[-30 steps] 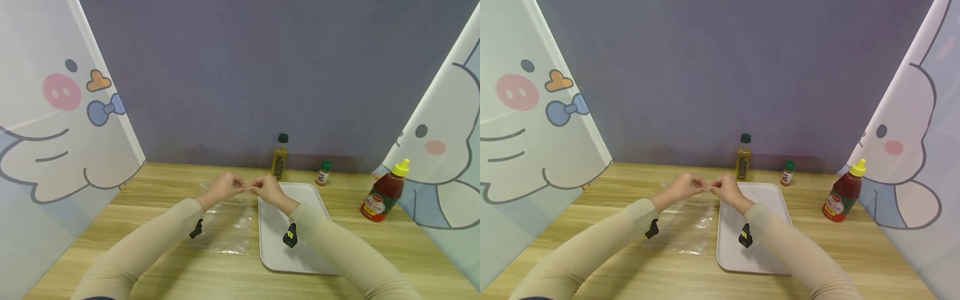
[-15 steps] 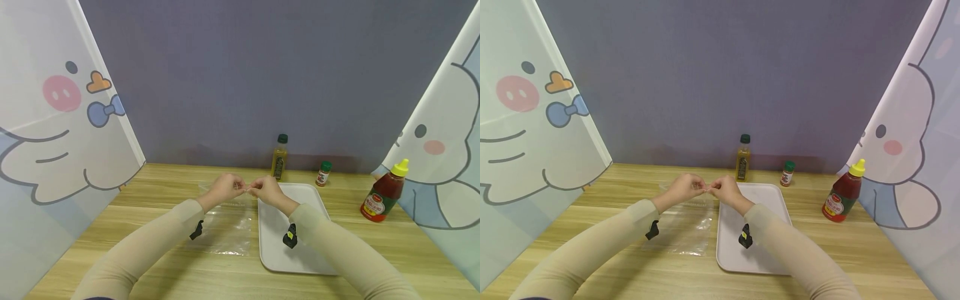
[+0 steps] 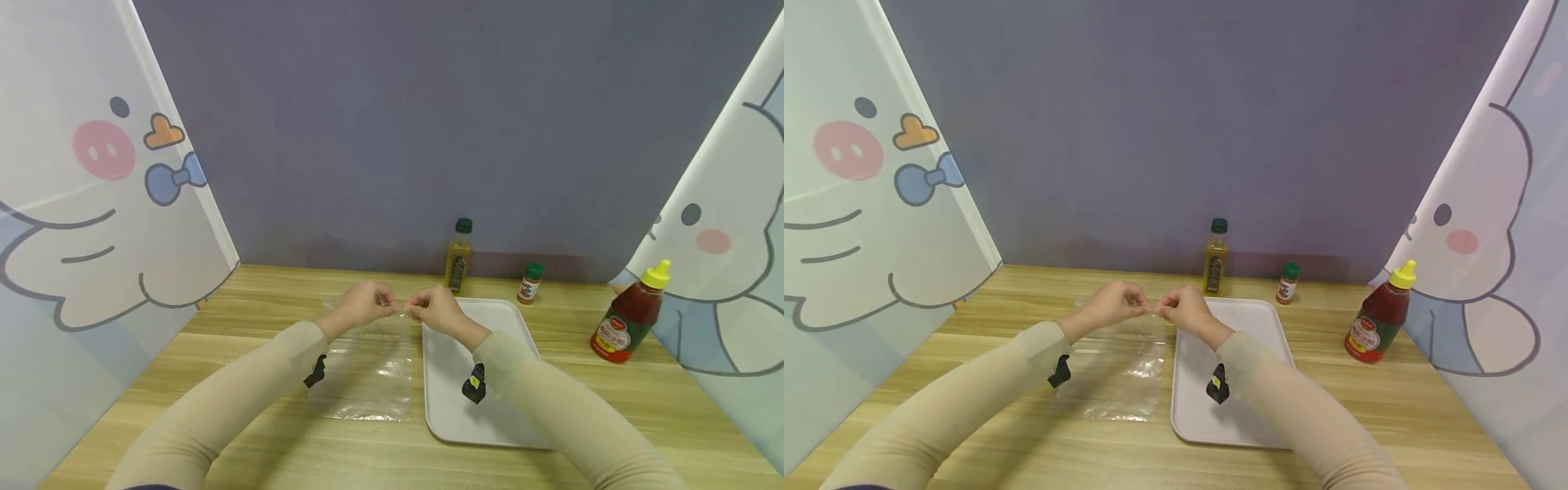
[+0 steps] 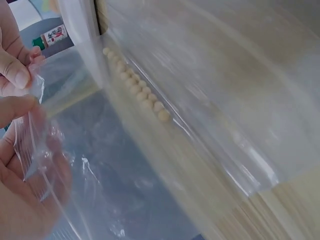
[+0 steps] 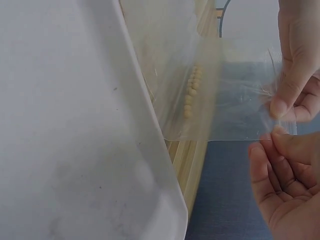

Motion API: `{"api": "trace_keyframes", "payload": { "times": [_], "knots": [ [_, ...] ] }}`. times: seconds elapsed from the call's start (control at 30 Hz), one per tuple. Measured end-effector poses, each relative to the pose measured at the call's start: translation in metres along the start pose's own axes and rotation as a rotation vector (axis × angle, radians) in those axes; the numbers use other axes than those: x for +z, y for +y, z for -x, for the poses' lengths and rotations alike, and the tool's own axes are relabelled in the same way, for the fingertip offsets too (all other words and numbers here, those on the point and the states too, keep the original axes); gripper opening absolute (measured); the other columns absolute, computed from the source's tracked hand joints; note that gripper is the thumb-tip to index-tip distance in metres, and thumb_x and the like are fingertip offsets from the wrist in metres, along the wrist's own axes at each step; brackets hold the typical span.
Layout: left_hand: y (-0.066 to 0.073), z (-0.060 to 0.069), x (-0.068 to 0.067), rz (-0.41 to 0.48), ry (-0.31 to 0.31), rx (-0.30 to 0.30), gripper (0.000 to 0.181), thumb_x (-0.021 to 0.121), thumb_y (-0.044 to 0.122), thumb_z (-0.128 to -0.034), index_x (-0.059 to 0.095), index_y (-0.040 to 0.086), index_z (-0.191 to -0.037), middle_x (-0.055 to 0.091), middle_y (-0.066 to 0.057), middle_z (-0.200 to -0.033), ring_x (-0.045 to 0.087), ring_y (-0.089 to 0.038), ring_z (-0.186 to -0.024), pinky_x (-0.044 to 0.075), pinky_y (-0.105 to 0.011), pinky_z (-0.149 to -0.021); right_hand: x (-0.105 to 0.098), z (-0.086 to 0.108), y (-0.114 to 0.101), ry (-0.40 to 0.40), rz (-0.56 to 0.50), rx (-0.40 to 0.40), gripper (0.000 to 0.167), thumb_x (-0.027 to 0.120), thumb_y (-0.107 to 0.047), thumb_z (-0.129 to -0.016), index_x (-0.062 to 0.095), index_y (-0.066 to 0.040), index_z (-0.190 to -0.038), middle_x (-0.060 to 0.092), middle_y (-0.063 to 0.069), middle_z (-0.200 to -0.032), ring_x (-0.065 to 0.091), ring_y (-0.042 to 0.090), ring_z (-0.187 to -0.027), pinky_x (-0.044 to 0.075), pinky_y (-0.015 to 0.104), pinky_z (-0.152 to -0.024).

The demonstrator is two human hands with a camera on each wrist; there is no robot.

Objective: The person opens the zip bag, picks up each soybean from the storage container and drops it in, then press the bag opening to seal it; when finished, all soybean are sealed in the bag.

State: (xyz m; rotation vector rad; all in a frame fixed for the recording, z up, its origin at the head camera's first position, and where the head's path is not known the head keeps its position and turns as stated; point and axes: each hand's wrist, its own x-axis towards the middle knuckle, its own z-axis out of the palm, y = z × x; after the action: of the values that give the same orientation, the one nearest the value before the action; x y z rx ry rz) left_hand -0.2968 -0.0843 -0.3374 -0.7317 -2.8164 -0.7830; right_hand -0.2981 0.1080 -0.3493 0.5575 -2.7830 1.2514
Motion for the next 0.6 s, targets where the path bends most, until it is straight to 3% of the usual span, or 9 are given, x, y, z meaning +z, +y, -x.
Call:
{"api": "trace_keyframes", "payload": {
  "times": [0.37, 0.6],
  "knots": [
    [-0.014, 0.005, -0.007, -0.006, 0.011, 0.023, 0.006, 0.074, 0.018, -0.0844, 0.07, 0.017, -0.08, 0.068, 0.005, -0.075, 0.057, -0.006, -0.066, 0.049, -0.022, -0.063, 0.0, -0.002, 0.002, -0.015, -0.019, 0.014, 0.01, 0.073, -0.015, -0.086, 0.077, -0.006, -0.083, 0.071, 0.003, -0.068, 0.062, 0.011, -0.058, 0.049, 0.02, -0.052],
    [-0.021, 0.01, -0.013, -0.001, 0.009, -0.01, 0.004, 0.074, 0.019, -0.0844, 0.071, 0.017, -0.083, 0.07, 0.005, -0.08, 0.06, -0.007, -0.071, 0.053, -0.025, -0.069, -0.003, -0.002, 0.001, -0.028, -0.044, 0.033, 0.011, 0.073, -0.014, -0.086, 0.076, -0.004, -0.085, 0.072, 0.005, -0.07, 0.063, 0.009, -0.059, 0.054, 0.023, -0.055]
  ]
}}
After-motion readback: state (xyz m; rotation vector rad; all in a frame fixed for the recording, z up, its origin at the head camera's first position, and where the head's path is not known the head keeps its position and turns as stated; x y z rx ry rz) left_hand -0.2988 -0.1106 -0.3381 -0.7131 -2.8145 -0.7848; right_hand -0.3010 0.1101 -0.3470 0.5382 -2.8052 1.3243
